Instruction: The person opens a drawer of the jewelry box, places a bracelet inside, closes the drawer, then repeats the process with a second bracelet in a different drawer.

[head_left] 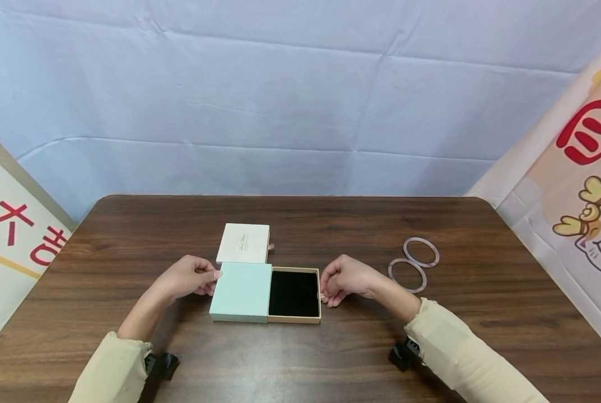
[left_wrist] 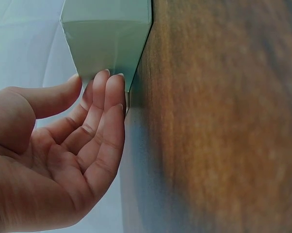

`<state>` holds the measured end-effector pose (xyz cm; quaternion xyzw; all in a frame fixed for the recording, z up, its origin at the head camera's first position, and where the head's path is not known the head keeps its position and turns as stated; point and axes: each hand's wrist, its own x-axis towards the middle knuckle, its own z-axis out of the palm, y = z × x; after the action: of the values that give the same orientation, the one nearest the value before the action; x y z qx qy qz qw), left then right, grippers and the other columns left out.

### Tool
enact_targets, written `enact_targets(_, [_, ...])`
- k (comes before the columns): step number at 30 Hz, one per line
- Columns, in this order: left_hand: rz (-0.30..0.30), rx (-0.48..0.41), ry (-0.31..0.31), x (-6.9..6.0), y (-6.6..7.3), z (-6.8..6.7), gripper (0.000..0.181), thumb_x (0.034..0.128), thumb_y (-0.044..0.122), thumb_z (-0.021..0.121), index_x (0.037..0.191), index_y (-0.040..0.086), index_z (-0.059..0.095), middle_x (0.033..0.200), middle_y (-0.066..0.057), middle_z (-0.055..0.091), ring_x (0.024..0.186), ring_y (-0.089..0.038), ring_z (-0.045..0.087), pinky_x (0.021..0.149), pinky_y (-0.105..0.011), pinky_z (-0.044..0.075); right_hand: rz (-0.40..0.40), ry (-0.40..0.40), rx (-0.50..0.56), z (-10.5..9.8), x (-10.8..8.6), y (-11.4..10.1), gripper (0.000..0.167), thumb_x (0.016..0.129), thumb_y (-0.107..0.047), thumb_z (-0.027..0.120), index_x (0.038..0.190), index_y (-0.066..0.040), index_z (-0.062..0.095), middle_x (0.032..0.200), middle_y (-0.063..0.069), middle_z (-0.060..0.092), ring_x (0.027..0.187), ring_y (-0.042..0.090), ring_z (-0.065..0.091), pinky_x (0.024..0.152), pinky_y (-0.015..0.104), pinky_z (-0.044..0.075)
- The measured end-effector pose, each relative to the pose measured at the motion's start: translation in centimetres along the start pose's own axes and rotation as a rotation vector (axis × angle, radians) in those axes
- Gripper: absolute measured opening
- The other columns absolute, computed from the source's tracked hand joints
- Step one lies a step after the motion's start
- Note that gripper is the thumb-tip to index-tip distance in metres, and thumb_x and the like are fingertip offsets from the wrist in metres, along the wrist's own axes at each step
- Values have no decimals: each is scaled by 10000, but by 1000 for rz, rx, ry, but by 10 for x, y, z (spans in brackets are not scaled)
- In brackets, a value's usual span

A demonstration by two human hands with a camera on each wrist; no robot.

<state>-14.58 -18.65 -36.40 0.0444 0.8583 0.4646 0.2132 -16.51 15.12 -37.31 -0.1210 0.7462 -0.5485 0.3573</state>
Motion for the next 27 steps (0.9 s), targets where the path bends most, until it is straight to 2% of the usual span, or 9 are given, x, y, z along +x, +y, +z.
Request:
enact_targets(18, [5,-5,-1,1,0,0,190,917,123,561,847,-48,607,708,-66,604,688,-174,612,667,-342,521,-12,-25,-9,-3,-4,-3,108,751,146,486,828,149,562,673,138,613,576,189,611,558,298,527])
enact_targets(27, [9,-10,-9,0,0,-1,191,920,117,554,836,-48,604,713,-66,604,690,-174,610,669,-347,523,-27,16,-68,-17,-11,-4,134,787,87,545,904,142,581,744,168,643,621,219,621,573,321,527])
